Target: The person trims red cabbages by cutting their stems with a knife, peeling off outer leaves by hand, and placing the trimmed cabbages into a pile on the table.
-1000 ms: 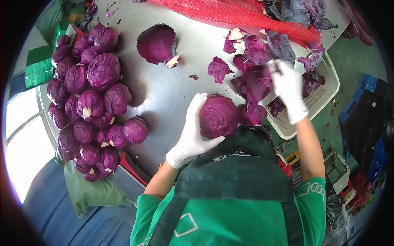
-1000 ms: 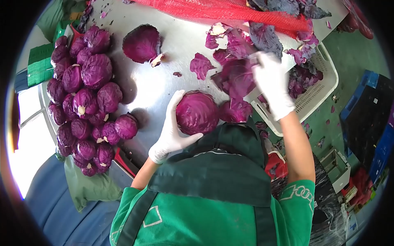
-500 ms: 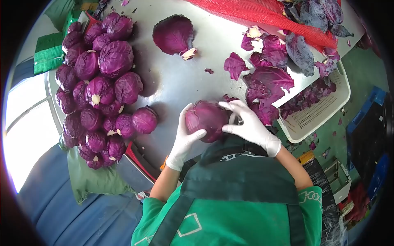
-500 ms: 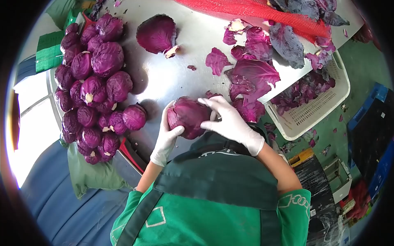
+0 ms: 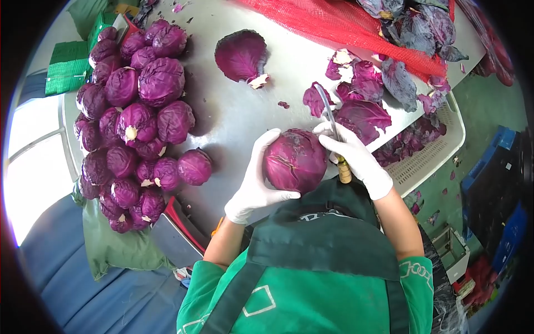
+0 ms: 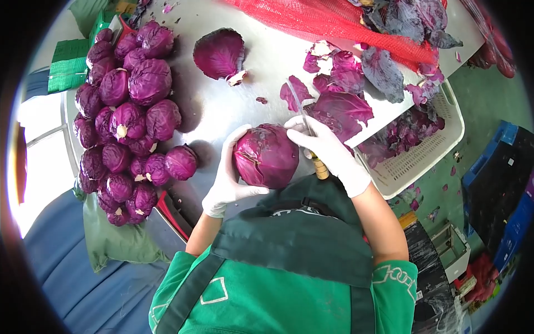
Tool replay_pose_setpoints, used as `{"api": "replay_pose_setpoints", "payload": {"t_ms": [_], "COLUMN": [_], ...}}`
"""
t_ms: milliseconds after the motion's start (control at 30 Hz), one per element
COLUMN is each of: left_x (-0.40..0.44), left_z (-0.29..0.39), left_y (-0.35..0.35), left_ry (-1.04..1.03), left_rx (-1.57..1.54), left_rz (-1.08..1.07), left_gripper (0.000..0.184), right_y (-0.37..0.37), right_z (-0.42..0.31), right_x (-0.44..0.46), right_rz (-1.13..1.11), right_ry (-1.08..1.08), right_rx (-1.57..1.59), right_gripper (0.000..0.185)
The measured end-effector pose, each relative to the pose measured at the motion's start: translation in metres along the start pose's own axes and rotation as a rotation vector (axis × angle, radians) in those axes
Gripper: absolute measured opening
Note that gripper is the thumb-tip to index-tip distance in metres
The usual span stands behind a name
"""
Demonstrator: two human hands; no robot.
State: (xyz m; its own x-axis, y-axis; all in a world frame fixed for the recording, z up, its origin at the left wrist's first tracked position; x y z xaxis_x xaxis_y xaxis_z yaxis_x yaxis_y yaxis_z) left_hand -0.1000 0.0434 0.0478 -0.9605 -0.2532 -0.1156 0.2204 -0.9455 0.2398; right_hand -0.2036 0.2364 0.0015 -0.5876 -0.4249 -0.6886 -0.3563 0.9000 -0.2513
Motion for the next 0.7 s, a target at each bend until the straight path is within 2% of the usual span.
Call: {"api": "replay_pose_setpoints", "payload": {"t_ms": [133, 233, 300, 400, 467, 500, 600, 667, 700], "left_x": [0.002, 0.001, 0.001, -0.004, -0.007, -0.008, -0.003, 0.001, 0.002], "left_z": [0.005, 0.011, 0.011, -0.002, -0.032, -0.04, -0.036, -0.036, -0.032], "left_y": [0.001, 0.002, 0.003, 0.012, 0.021, 0.023, 0.025, 0.027, 0.027], "left_ry": [-0.16, -0.204, -0.102, 0.198, 0.198, 0.22, 0.18, 0.108, 0.111], "left_rx": [0.162, 0.167, 0.076, -0.138, -0.325, -0.421, -0.407, -0.237, -0.169], "left_rz": [-0.067, -0.064, -0.114, 0.017, 0.089, 0.129, 0.102, 0.101, 0.1], "left_gripper": [0.122, 0.121, 0.123, 0.135, 0.139, 0.142, 0.141, 0.137, 0.135], "right_y": [0.002, -0.001, -0.001, -0.003, -0.003, -0.004, -0.002, 0.019, 0.032], "right_z": [0.017, 0.024, 0.029, 0.033, 0.034, 0.03, -0.013, -0.062, -0.082], "right_x": [0.013, 0.017, 0.019, 0.02, 0.019, 0.017, -0.001, -0.023, -0.035], "right_rz": [-0.01, -0.026, -0.064, -0.124, -0.165, -0.16, -0.125, 0.071, 0.269], "right_ry": [-0.133, -0.224, -0.264, -0.278, -0.274, -0.246, -0.123, 0.061, 0.212], "right_rx": [0.154, 0.268, 0.296, 0.365, 0.418, 0.39, 0.343, 0.421, 0.394], "right_gripper": [0.025, 0.019, 0.019, 0.02, 0.021, 0.02, 0.016, 0.018, 0.021]}}
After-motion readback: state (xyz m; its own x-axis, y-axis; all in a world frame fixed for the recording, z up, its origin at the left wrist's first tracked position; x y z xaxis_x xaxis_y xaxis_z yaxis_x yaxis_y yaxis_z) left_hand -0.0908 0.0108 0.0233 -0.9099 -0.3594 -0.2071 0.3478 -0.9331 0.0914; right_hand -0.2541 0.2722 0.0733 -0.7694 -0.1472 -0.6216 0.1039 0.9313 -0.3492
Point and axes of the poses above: each hand's wrist, its own x-axis towards the middle knuckle, its own y-axis out of the back of the hand, z = x × y, the point moved 4 cm from there along x, towards the middle knuckle, and after that the axes turned 15 degrees about z, right-handed, at the moved point
